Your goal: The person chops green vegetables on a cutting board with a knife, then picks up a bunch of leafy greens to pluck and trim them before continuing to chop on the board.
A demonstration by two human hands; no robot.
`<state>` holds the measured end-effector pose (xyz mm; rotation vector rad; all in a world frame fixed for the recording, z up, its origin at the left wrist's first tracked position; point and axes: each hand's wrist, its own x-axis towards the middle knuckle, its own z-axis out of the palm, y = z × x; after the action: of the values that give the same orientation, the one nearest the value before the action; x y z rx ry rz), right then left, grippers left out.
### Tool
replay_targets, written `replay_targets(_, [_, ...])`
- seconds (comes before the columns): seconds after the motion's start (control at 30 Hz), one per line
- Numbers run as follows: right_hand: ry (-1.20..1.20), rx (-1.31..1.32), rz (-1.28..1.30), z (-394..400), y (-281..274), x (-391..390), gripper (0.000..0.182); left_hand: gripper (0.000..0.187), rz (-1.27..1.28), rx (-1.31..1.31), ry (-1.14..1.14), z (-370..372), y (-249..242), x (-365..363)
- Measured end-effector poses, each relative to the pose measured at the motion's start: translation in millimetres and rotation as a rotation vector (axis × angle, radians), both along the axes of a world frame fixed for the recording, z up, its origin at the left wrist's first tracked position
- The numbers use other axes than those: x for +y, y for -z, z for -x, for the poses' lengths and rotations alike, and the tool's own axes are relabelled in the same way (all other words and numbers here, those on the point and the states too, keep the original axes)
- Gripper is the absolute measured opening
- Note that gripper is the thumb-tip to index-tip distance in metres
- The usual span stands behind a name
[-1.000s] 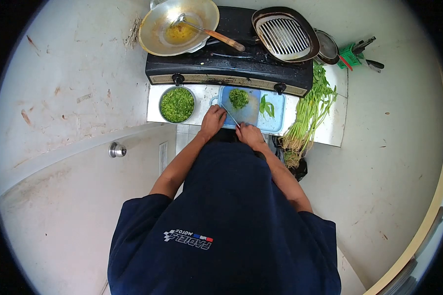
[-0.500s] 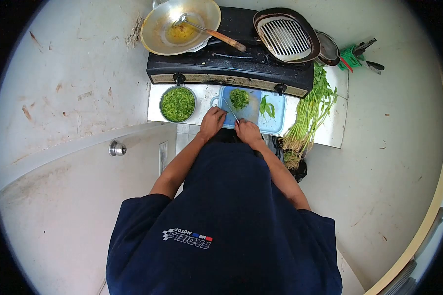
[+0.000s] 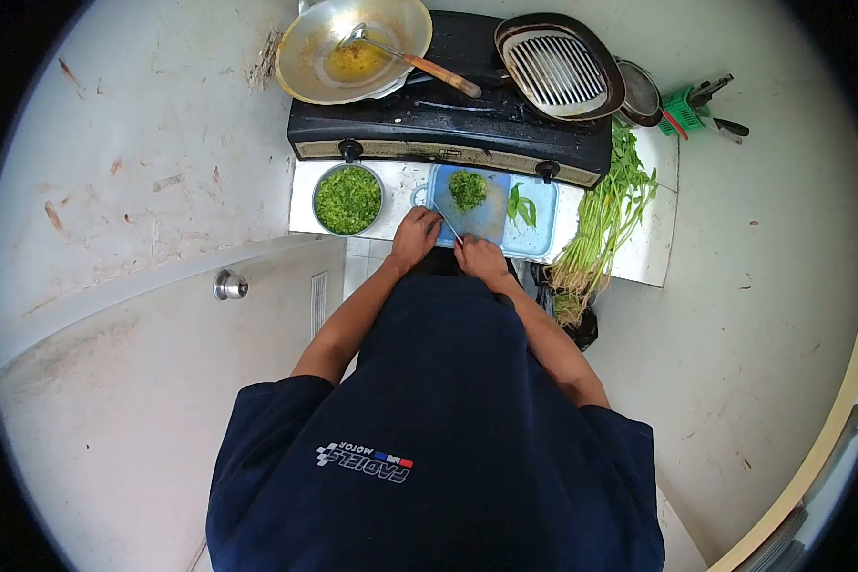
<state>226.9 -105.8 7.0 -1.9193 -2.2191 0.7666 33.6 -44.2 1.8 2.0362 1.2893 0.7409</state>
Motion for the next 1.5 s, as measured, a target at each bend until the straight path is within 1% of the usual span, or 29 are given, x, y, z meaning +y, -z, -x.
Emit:
replay_targets(0.27, [-0.019,0.031,-0.017,4,6,8,0.041,0.011,0.017,0.005,-0.016,0,4,-1])
replay_targets(0.33, [-0.019,0.041,-0.019,3,10,8,0.039,0.01,0.051,-0.023,-0.028,-1,-3,0])
replay_targets(0.57, [0.023,-0.014,0.011,-5,6,-2,0.041,0.01,0.069,-0.053,-0.03,0,-3,0])
replay_targets(0.63, [0.028,-0.025,0.016,-4,3,1,0.043,0.01,0.036,-0.048,-0.022,0,-1,-1])
replay_targets(0.93, [-0.022,0.009,0.06,-2,-6,0,0.043,0.011,-0.027,-0.01,-0.014,2,2,-1])
replay_targets(1.03, [-0.052,-0.041,0.053,-1,-4,1,0.041,0.011,-0.041,-0.016,-0.017,3,1,-2])
replay_targets(1.13, [-0.055,-0.002,0.003,3,-2,5,0.04,0.011,-0.048,-0.007,-0.024,3,-1,-2])
replay_targets(1.27, [-0.058,-0.034,-0.024,5,-2,9,0.039,0.009,-0.062,0.017,-0.023,5,-3,-2])
replay_targets(1.37, [-0.036,-0.036,-0.043,2,1,6,0.038,0.009,-0.074,-0.009,-0.005,7,7,-1])
replay_targets(1.5, [0.012,-0.028,-0.027,0,2,4,0.038,0.008,-0.007,0.032,0.008,8,4,1])
